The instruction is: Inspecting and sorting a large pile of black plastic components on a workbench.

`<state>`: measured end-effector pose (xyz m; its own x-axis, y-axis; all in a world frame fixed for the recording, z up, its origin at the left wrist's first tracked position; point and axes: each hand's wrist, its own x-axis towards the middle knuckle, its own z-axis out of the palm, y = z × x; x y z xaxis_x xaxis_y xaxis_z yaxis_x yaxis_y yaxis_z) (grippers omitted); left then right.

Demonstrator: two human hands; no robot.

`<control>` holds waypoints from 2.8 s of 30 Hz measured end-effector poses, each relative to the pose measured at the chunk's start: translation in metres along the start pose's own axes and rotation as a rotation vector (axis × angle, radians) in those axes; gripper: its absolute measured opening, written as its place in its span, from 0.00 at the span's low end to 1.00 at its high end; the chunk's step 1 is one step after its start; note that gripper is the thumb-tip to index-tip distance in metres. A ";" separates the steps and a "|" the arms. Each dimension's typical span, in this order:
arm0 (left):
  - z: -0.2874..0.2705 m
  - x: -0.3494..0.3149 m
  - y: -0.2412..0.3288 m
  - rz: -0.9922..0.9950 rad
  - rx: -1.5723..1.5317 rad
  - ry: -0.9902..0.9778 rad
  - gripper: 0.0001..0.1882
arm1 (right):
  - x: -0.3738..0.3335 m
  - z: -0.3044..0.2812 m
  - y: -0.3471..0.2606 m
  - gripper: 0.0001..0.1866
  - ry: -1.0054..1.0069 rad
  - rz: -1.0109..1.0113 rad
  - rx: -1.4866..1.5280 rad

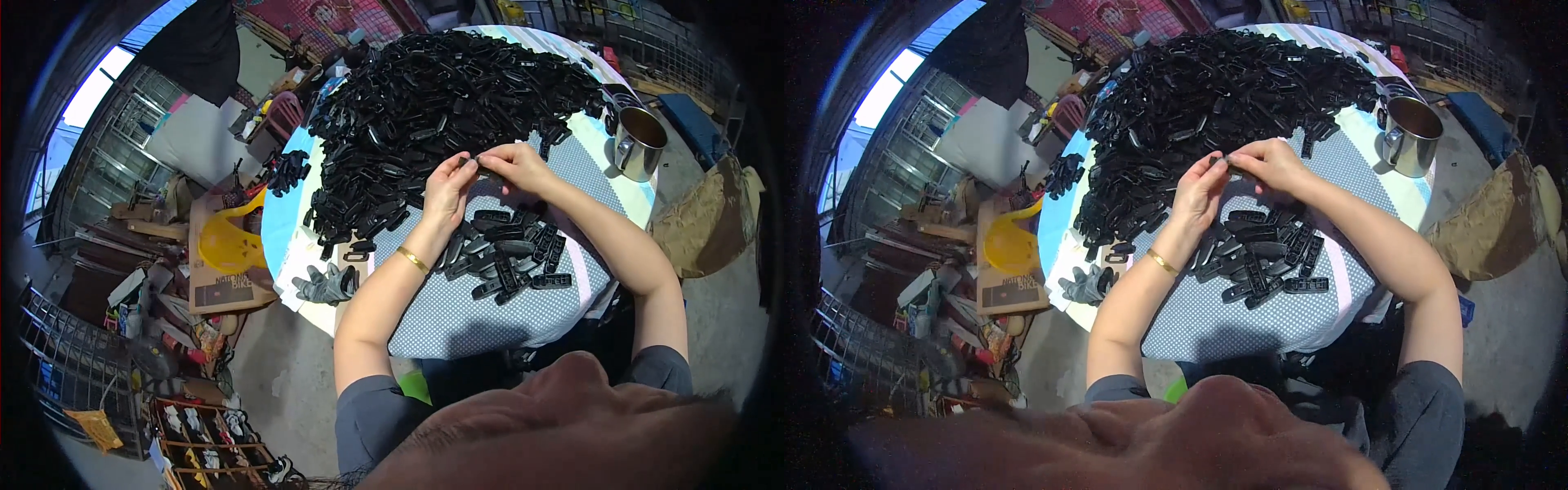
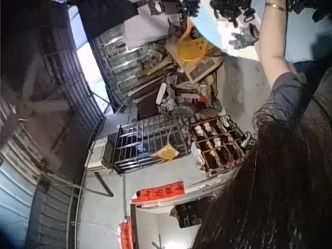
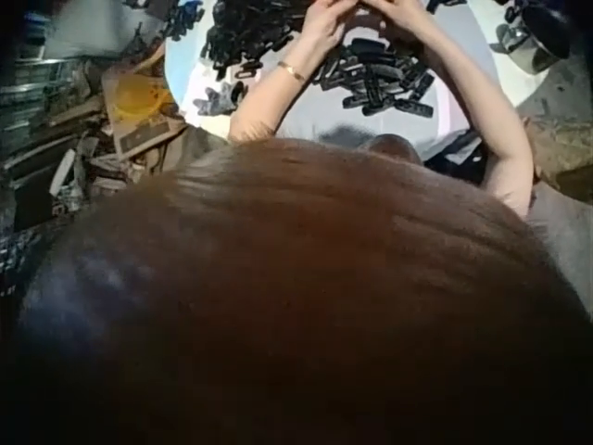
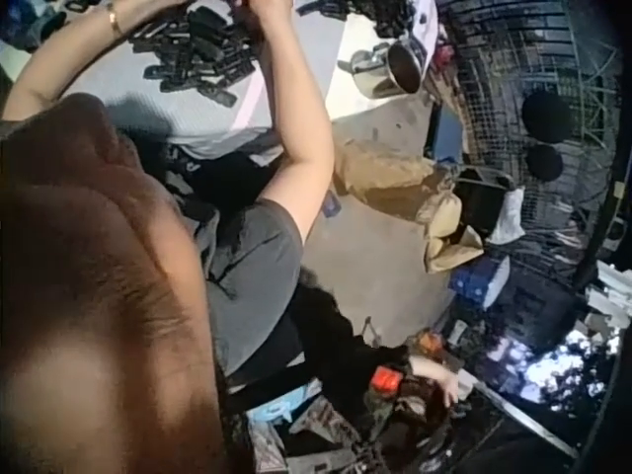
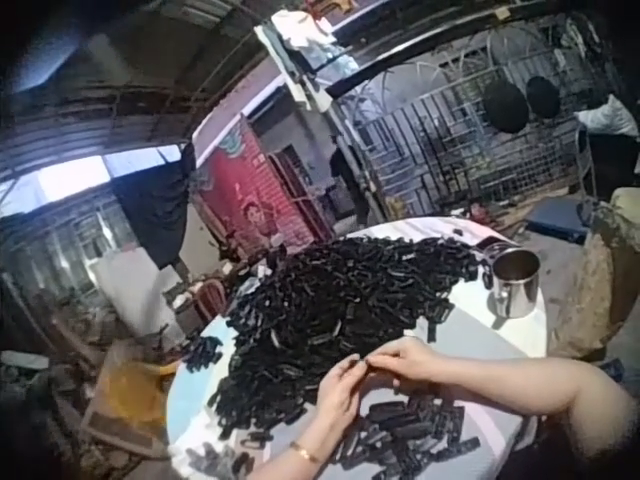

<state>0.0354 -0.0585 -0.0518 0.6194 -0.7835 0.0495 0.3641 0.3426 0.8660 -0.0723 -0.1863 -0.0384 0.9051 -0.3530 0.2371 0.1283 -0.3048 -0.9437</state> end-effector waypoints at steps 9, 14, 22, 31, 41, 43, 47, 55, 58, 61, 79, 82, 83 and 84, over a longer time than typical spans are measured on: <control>0.013 -0.007 0.018 0.168 0.320 -0.075 0.16 | -0.004 -0.001 0.003 0.14 0.090 -0.117 0.031; 0.012 -0.010 0.019 0.341 0.653 -0.109 0.16 | -0.005 -0.003 -0.002 0.15 0.025 -0.006 0.177; 0.015 -0.013 0.018 0.173 0.418 -0.018 0.17 | -0.009 0.007 -0.003 0.11 0.090 -0.081 0.071; 0.019 -0.013 0.015 0.125 0.116 -0.057 0.15 | -0.011 0.011 -0.006 0.14 0.121 -0.092 -0.091; 0.017 -0.015 0.030 0.143 0.232 -0.214 0.12 | -0.015 0.010 -0.005 0.16 0.034 -0.219 -0.090; 0.018 -0.016 0.029 0.150 0.231 -0.219 0.12 | -0.014 0.012 -0.003 0.16 0.069 -0.253 -0.152; 0.016 -0.013 0.032 0.082 0.238 -0.180 0.12 | -0.014 0.007 -0.010 0.16 0.036 -0.259 -0.429; 0.021 -0.020 0.028 0.335 1.372 -0.110 0.16 | -0.004 -0.058 -0.017 0.19 0.227 -0.113 -0.815; 0.013 -0.016 0.014 0.322 1.385 -0.344 0.11 | -0.006 -0.060 -0.007 0.17 0.198 -0.011 -0.949; 0.017 -0.019 0.013 0.338 1.438 -0.455 0.11 | -0.005 -0.055 0.001 0.16 0.104 0.016 -1.009; 0.003 -0.005 0.007 0.739 1.308 -0.257 0.21 | 0.004 -0.018 0.010 0.11 -0.055 -0.021 -0.258; 0.006 -0.010 0.012 0.533 1.304 -0.303 0.17 | 0.005 -0.013 0.012 0.11 -0.141 -0.079 -0.185; 0.005 -0.012 0.014 0.368 1.335 -0.307 0.16 | 0.008 -0.018 0.011 0.11 -0.139 -0.102 -0.327; 0.003 -0.013 0.015 0.361 1.308 -0.292 0.14 | 0.013 -0.023 0.011 0.12 -0.136 -0.124 -0.469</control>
<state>0.0306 -0.0455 -0.0381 0.3131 -0.8911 0.3285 -0.7930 -0.0549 0.6068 -0.0686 -0.2147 -0.0405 0.9434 -0.1797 0.2790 0.0704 -0.7132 -0.6975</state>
